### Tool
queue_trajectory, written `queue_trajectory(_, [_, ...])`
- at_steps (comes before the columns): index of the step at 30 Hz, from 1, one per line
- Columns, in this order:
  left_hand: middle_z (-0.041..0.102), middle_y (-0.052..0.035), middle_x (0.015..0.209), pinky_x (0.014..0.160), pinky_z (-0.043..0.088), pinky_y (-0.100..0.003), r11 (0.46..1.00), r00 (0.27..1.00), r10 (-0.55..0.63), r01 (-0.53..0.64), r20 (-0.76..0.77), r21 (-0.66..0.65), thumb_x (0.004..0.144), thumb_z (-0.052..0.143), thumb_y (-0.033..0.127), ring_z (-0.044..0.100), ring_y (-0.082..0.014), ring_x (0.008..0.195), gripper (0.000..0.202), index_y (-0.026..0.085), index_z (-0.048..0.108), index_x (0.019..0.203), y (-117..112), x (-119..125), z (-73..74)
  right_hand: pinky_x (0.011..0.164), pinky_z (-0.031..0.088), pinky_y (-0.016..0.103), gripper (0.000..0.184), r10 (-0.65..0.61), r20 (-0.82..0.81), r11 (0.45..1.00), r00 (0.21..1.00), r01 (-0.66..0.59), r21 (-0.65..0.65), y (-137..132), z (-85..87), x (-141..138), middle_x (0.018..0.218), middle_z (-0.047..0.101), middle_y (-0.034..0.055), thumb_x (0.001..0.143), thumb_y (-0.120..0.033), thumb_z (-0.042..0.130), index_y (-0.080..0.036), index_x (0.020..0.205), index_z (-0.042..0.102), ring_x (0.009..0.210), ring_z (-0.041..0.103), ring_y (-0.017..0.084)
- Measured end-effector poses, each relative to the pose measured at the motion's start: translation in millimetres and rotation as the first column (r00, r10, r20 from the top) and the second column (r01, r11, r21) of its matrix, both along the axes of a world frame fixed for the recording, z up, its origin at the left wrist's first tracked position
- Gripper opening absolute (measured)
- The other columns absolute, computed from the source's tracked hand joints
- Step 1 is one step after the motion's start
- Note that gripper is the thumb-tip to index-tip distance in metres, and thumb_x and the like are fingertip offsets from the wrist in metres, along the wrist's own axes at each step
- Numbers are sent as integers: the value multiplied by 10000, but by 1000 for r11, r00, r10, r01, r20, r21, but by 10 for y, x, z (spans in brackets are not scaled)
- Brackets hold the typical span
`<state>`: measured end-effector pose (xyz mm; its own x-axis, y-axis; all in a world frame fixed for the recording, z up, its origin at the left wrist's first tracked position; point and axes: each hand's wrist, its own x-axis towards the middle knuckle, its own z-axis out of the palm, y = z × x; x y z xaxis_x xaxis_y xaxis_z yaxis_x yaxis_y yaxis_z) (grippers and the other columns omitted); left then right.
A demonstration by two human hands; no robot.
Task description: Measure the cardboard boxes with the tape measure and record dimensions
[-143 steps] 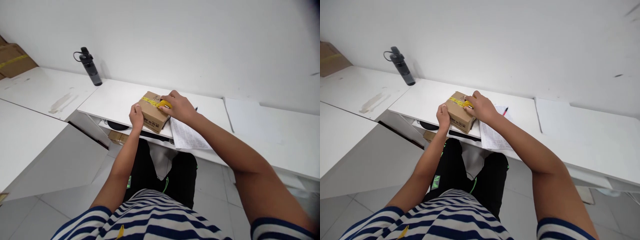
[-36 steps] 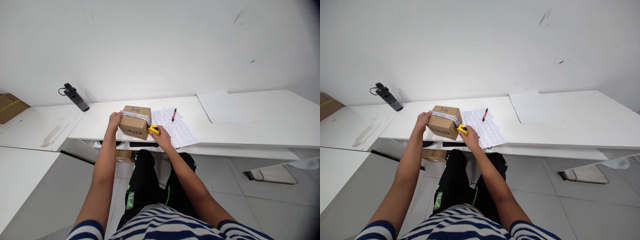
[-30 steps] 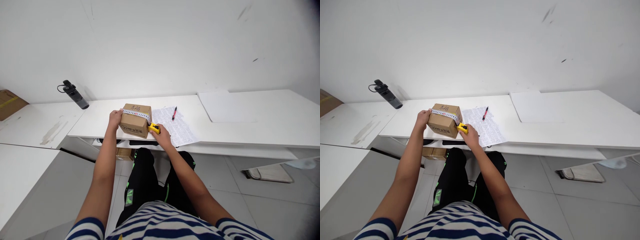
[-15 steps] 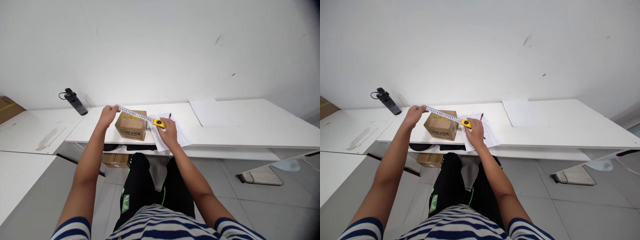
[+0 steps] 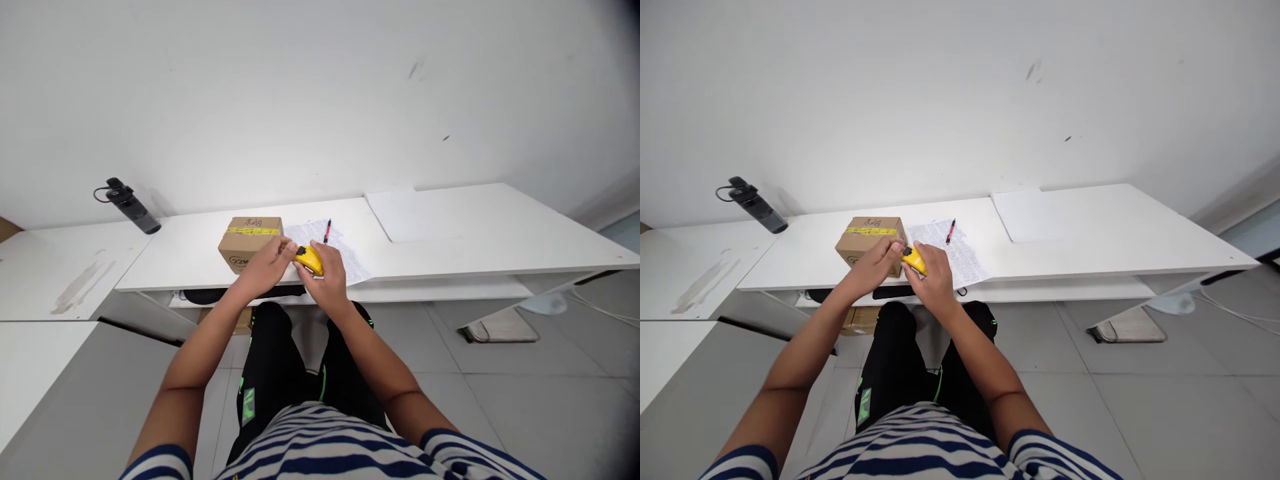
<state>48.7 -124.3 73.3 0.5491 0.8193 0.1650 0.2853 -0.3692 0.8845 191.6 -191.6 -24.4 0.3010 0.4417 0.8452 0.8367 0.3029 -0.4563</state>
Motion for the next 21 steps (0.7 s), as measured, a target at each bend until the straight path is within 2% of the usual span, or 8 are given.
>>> queue_trajectory(2, [738, -81, 1109, 903, 528, -323, 976, 995, -38, 56, 90, -209, 870, 775, 589, 684, -265, 1109, 433, 221, 720, 1091, 18, 77, -193, 1018, 590, 571, 549, 18, -34, 999, 999, -19, -28, 14, -70, -10, 1264, 700, 154, 1017, -435, 570, -292, 1535, 462, 1166, 675, 325])
queue_trajectory(5, [729, -71, 1022, 785, 573, -324, 840, 969, -60, 179, 241, -511, 786, 798, 690, 722, -244, 980, 591, 224, 657, 1120, 90, 268, -520, 1092, 540, 583, 558, 91, -36, 989, 995, -94, -112, 56, -159, 62, 1316, 693, 156, 1022, -356, 517, -280, 1568, 434, 1235, 656, 320])
queue_trajectory(7, [703, -47, 914, 709, 570, -304, 767, 944, -20, 226, 330, -601, 755, 808, 707, 718, -210, 842, 608, 214, 611, 1051, 181, 472, -730, 1163, 482, 587, 620, 194, -38, 961, 980, -198, -193, 97, -206, 213, 1417, 647, 163, 1000, -373, 554, -266, 1594, 410, 1345, 599, 322])
queue_trajectory(10, [668, -30, 845, 648, 551, -286, 741, 929, 54, 208, 365, -638, 787, 776, 683, 689, -176, 721, 569, 208, 560, 1014, 397, 869, -974, 1186, 462, 545, 809, 333, -174, 893, 927, -369, -259, 230, -284, 643, 1619, 481, 161, 967, -510, 617, -266, 1662, 285, 1482, 485, 312])
queue_trajectory(14, [666, -33, 938, 638, 536, -281, 860, 951, 135, 25, 276, -509, 853, 730, 611, 679, -169, 733, 529, 218, 529, 1145, 737, 1321, -1178, 1062, 516, 473, 643, 137, -263, 851, 955, -249, -462, 661, -367, 1420, 1520, 558, 174, 1052, -359, 426, -241, 1670, 290, 1293, 590, 274])
queue_trajectory(17, [647, -28, 1008, 714, 515, -276, 987, 975, 122, -99, 187, -128, 821, 795, 460, 651, -161, 809, 592, 235, 532, 1301, 942, 1392, -1348, 962, 493, 443, 627, -30, 178, 657, 984, 154, -738, 1114, -358, 1875, 1355, 632, 208, 1002, -138, 398, -183, 1627, 415, 1184, 592, 311])
queue_trajectory(19, [638, -30, 1040, 733, 497, -281, 994, 989, 105, -108, 109, 19, 781, 830, 408, 626, -158, 814, 670, 243, 528, 1355, 1049, 1327, -1492, 918, 457, 417, 631, 80, 454, 536, 888, 345, -770, 1384, -342, 2046, 1346, 626, 216, 987, -81, 399, -199, 1602, 472, 1189, 577, 324])
queue_trajectory(21, [629, -32, 1047, 727, 493, -281, 996, 990, 83, -81, 110, -25, 774, 823, 414, 613, -153, 801, 676, 233, 517, 1349, 1144, 1234, -1630, 884, 431, 384, 585, 252, 537, 480, 805, 378, -792, 1573, -350, 2120, 1342, 641, 196, 1004, -87, 411, -231, 1556, 537, 1176, 584, 308])
